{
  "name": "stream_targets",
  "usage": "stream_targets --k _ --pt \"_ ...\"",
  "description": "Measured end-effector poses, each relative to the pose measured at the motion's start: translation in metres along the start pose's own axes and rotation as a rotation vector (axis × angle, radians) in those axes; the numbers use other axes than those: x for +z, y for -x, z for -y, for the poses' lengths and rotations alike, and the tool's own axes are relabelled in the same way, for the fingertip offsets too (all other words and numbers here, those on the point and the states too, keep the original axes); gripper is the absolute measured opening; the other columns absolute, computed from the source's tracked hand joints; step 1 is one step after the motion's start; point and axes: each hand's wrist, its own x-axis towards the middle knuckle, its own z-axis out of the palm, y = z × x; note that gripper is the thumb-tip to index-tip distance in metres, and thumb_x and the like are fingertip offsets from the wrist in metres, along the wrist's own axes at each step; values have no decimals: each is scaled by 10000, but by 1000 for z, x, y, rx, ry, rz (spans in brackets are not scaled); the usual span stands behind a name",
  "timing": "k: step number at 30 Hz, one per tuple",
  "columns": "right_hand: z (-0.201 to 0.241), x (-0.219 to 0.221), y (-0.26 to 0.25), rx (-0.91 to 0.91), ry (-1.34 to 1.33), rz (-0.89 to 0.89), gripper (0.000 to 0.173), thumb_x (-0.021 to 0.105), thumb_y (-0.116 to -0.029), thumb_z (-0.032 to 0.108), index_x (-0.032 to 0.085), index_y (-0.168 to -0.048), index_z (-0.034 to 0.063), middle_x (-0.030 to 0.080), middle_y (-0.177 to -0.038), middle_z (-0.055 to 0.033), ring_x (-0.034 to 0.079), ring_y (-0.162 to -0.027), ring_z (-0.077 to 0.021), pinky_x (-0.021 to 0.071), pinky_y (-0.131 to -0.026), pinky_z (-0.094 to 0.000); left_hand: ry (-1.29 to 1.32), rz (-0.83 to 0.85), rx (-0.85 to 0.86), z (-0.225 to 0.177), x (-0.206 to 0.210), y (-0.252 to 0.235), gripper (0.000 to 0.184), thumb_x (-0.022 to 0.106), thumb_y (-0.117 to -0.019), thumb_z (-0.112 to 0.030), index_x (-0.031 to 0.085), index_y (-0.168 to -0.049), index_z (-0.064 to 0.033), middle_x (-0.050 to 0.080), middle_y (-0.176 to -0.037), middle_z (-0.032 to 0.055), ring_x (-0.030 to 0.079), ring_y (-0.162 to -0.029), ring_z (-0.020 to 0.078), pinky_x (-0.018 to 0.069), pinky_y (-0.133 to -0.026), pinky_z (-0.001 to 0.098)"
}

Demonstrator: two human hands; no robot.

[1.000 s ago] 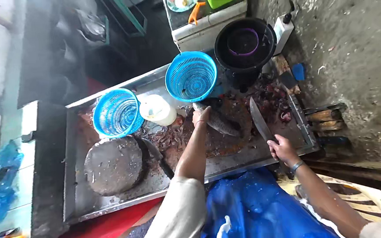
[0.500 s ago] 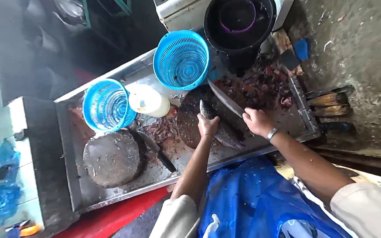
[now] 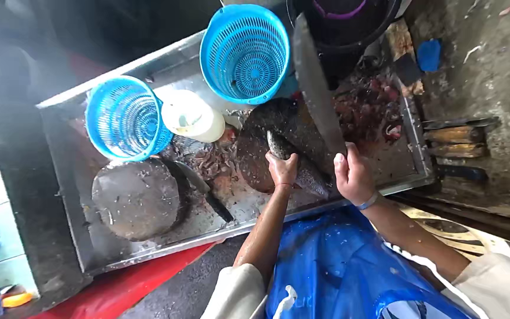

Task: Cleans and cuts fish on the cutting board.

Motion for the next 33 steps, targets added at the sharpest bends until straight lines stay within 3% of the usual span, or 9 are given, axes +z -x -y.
stream_targets --k 5,9,13,18,22,24,26,30,33 --pt "-30 21 17 371 134 569 292 465 -1083 259 606 -1230 50 694 -854 -206 715 -824 -399 566 -728 -605 23 -23 -15 1 -3 5 815 801 -787 -333 412 -1446 -53 688 -1138 202 691 -1037 329 562 -881 543" --pt "-6 5 21 68 77 98 369 439 -1058 223 607 -1254 -41 661 -768 -128 662 -627 -256 578 -575 -450 60 -58 -43 0 -6 7 830 804 -780 -304 398 -1457 -46 676 -1176 215 679 -1073 341 550 -902 546" --pt "-33 24 40 355 150 543 330 448 -1086 279 580 -1298 63 702 -869 -199 718 -844 -398 570 -752 -611 91 -97 -43 5 -8 5 836 812 -791 -311 386 -1460 -43 671 -1183 213 677 -1080 331 555 -909 531" --pt "-12 12 40 82 139 168 366 446 -1042 209 610 -1259 -36 680 -804 -151 689 -678 -297 593 -616 -478 106 -121 -36 7 -11 1 862 812 -785 -309 369 -1467 -22 662 -1201 220 674 -1091 326 552 -928 517" --pt "-27 23 43 363 159 544 286 448 -1086 272 603 -1204 63 678 -810 -176 709 -787 -372 569 -700 -588 113 -145 -37 8 -14 -1 850 821 -793 -307 380 -1461 -22 659 -1201 223 670 -1096 325 553 -930 508" --pt "-9 10 33 233 133 351 284 444 -1076 260 611 -1110 33 615 -701 -130 657 -642 -311 548 -580 -520 135 -150 -15 7 -16 -9 861 805 -791 -298 363 -1472 -13 647 -1221 232 663 -1111 331 552 -940 512" --pt "-4 8 49 121 126 188 355 432 -1058 227 614 -1210 -38 630 -713 -118 647 -601 -268 564 -556 -459 139 -152 -26 15 -17 -3 870 803 -782 -293 356 -1477 -20 646 -1229 224 664 -1111 320 553 -940 500" --pt "-31 28 59 405 172 570 280 459 -1085 268 599 -1205 57 679 -810 -179 709 -785 -382 568 -695 -592 143 -175 -21 16 -18 -3 849 815 -794 -295 369 -1460 -16 645 -1228 221 663 -1109 312 550 -943 487" --pt "-9 9 52 230 143 296 311 441 -1073 262 625 -1097 14 622 -693 -132 657 -617 -307 547 -555 -508 171 -186 -11 19 -20 -7 869 813 -781 -287 355 -1466 -9 634 -1237 225 655 -1117 316 553 -942 485"
